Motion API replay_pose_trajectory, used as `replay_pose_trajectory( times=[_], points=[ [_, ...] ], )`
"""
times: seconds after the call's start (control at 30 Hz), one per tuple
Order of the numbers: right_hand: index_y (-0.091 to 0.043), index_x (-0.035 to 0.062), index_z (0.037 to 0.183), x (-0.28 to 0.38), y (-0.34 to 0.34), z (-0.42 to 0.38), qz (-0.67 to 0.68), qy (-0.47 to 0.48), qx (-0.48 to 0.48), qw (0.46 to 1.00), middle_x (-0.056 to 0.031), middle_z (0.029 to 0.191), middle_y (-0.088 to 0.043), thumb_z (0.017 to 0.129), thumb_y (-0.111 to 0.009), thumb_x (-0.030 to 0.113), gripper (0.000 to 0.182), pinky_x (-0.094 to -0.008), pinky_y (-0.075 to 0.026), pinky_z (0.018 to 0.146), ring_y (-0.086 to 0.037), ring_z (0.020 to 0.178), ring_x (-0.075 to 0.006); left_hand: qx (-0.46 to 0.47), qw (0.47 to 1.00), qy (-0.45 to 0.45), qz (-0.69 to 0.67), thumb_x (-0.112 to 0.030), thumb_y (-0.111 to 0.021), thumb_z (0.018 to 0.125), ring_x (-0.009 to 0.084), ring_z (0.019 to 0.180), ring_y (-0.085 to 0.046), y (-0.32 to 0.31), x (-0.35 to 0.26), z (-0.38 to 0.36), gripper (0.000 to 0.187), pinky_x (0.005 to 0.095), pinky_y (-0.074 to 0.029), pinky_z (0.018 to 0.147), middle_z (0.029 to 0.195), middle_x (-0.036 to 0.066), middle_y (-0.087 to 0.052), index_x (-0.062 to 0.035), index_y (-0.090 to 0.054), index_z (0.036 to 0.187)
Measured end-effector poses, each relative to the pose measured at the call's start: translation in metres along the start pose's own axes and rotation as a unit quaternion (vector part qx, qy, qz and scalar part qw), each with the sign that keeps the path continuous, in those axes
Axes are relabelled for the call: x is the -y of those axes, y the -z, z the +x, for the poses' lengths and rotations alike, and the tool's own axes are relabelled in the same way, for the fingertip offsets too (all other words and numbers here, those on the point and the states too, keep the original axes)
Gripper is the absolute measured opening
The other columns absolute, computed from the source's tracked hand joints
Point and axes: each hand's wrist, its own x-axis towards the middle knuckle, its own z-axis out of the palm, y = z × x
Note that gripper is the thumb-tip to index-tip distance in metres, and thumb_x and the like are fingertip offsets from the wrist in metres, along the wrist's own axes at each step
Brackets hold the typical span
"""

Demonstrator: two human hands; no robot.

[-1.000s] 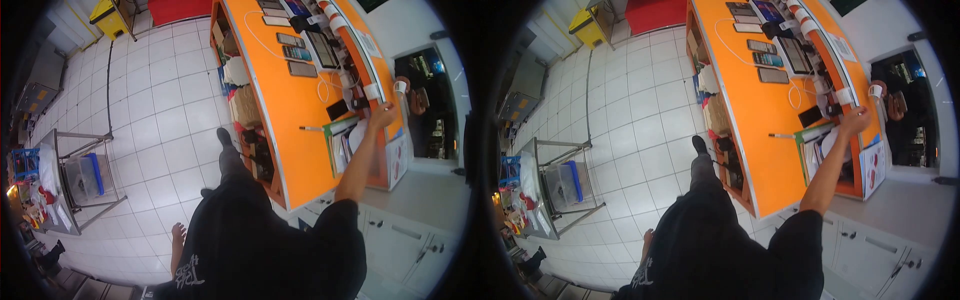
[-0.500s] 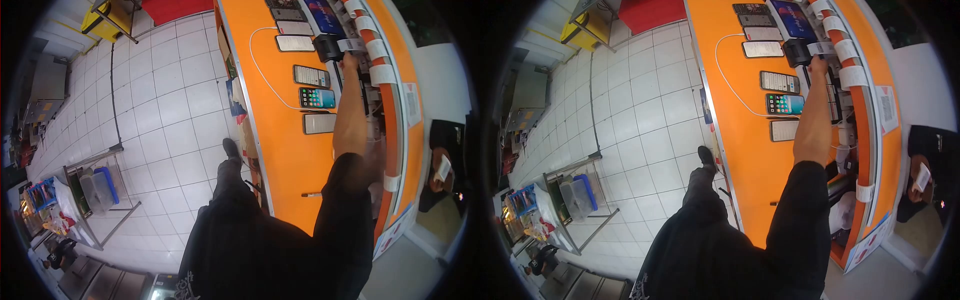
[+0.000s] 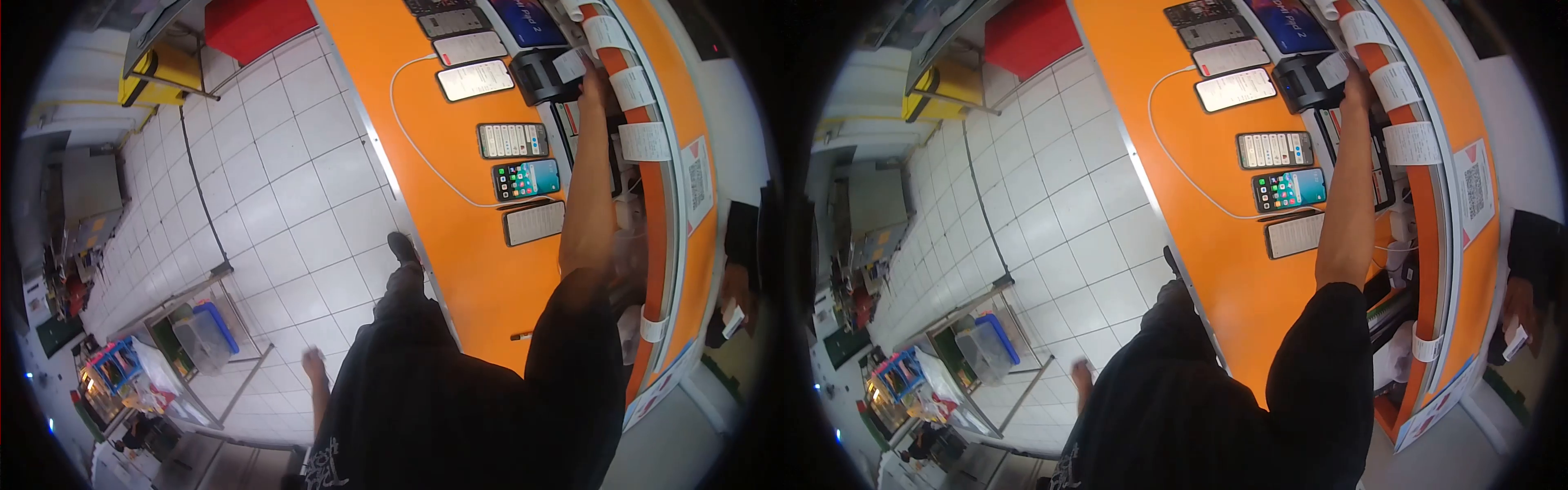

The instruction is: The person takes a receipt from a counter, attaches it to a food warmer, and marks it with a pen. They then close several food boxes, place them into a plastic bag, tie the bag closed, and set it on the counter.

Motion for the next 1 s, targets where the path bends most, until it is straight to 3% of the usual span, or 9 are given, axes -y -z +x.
replay_pose_trajectory(
  times=[0.13, 0.23, 0.4, 0.47, 0.53, 0.67, 0.8, 0.83, 1.0],
  points=[
    [-0.054, 0.0021, 0.133, -0.023, -0.010, 0.031, 0.175, 0.063, 0.032, 0.982, -0.0115, 0.128, -0.057, 0.084, -0.078, 0.031, 0.061, -0.0361, -0.049, 0.086, -0.054, 0.114, -0.0214, 0.043, 0.970, -0.236, -0.049, -0.016, -0.055, 0.099, 0.0179, 0.079, -0.062, -0.052, -0.240, 0.081, 0.022, 0.0330, -0.052, 0.072, 0.087, 0.010, -0.067, 0.0035, -0.062, 0.105],
    [-0.061, 0.0032, 0.127, 0.001, -0.007, -0.025, 0.188, 0.165, 0.141, 0.958, -0.0060, 0.112, -0.068, 0.080, -0.081, 0.034, 0.060, -0.0245, -0.047, 0.085, -0.064, 0.092, -0.0134, 0.144, 0.894, -0.424, 0.008, -0.010, -0.056, 0.098, 0.0243, 0.094, -0.067, -0.109, -0.432, 0.048, 0.017, 0.0327, -0.051, 0.082, 0.098, 0.015, -0.069, 0.0010, -0.065, 0.107],
    [-0.066, 0.0025, 0.121, 0.039, 0.035, -0.139, 0.138, 0.278, 0.183, 0.933, -0.0053, 0.107, -0.071, 0.087, -0.074, 0.034, 0.047, -0.0257, -0.048, 0.084, -0.066, 0.094, -0.0107, 0.176, 0.615, -0.767, 0.054, -0.010, -0.063, 0.091, 0.0336, 0.088, -0.063, -0.226, -0.616, -0.038, 0.014, 0.0411, -0.050, 0.079, 0.095, 0.014, -0.070, -0.0034, -0.070, 0.100],
    [-0.068, 0.0035, 0.109, 0.071, 0.065, -0.171, 0.031, 0.230, 0.218, 0.948, -0.0021, 0.095, -0.068, 0.092, -0.068, 0.013, 0.019, -0.0230, -0.047, 0.081, -0.059, 0.088, -0.0080, 0.182, 0.530, -0.826, 0.068, -0.017, -0.063, 0.090, 0.0334, 0.092, -0.063, -0.280, -0.651, -0.056, 0.020, 0.0450, -0.049, 0.079, 0.091, 0.016, -0.069, -0.0044, -0.068, 0.106],
    [-0.067, 0.0009, 0.107, 0.077, 0.076, -0.176, 0.081, 0.222, 0.221, 0.946, -0.0019, 0.095, -0.068, 0.091, -0.068, 0.008, 0.017, -0.0233, -0.047, 0.080, -0.059, 0.087, -0.0080, 0.109, 0.482, -0.854, 0.163, -0.029, -0.061, 0.089, 0.0332, 0.110, -0.059, -0.316, -0.674, -0.078, 0.036, 0.0524, -0.050, 0.085, 0.119, 0.013, -0.064, -0.0151, -0.062, 0.122],
    [-0.066, 0.0001, 0.103, 0.097, 0.099, -0.179, 0.174, 0.311, 0.227, 0.906, -0.0028, 0.095, -0.067, 0.092, -0.066, 0.006, 0.013, -0.0256, -0.050, 0.078, -0.061, 0.086, -0.0096, 0.133, 0.467, -0.845, 0.223, -0.024, -0.068, 0.081, 0.0402, 0.127, -0.047, -0.355, -0.703, -0.107, 0.059, 0.0572, -0.045, 0.095, 0.143, 0.019, -0.045, -0.0157, -0.047, 0.136],
    [-0.066, 0.0000, 0.105, 0.102, 0.106, -0.171, 0.261, 0.310, 0.269, 0.874, -0.0056, 0.096, -0.068, 0.091, -0.067, 0.007, 0.016, -0.0280, -0.051, 0.079, -0.062, 0.086, -0.0114, 0.209, 0.415, -0.852, 0.242, -0.022, -0.067, 0.083, 0.0419, 0.126, -0.048, -0.365, -0.714, -0.114, 0.042, 0.0525, -0.046, 0.097, 0.133, 0.022, -0.054, -0.0143, -0.060, 0.123],
    [-0.066, -0.0001, 0.105, 0.102, 0.104, -0.169, 0.266, 0.344, 0.265, 0.861, -0.0060, 0.096, -0.068, 0.091, -0.067, 0.008, 0.016, -0.0281, -0.051, 0.079, -0.062, 0.086, -0.0117, 0.195, 0.365, -0.909, 0.051, -0.029, -0.068, 0.083, 0.0426, 0.131, -0.045, -0.374, -0.713, -0.112, 0.045, 0.0510, -0.044, 0.101, 0.133, 0.023, -0.056, -0.0150, -0.061, 0.125],
    [-0.065, -0.0007, 0.105, 0.103, 0.087, -0.158, 0.286, 0.509, 0.248, 0.773, -0.0080, 0.097, -0.068, 0.092, -0.068, 0.010, 0.017, -0.0287, -0.051, 0.080, -0.063, 0.088, -0.0131, 0.170, 0.376, -0.877, 0.248, -0.032, -0.068, 0.083, 0.0426, 0.132, -0.044, -0.381, -0.715, -0.114, 0.047, 0.0509, -0.043, 0.102, 0.134, 0.023, -0.055, -0.0150, -0.060, 0.126]
  ],
)
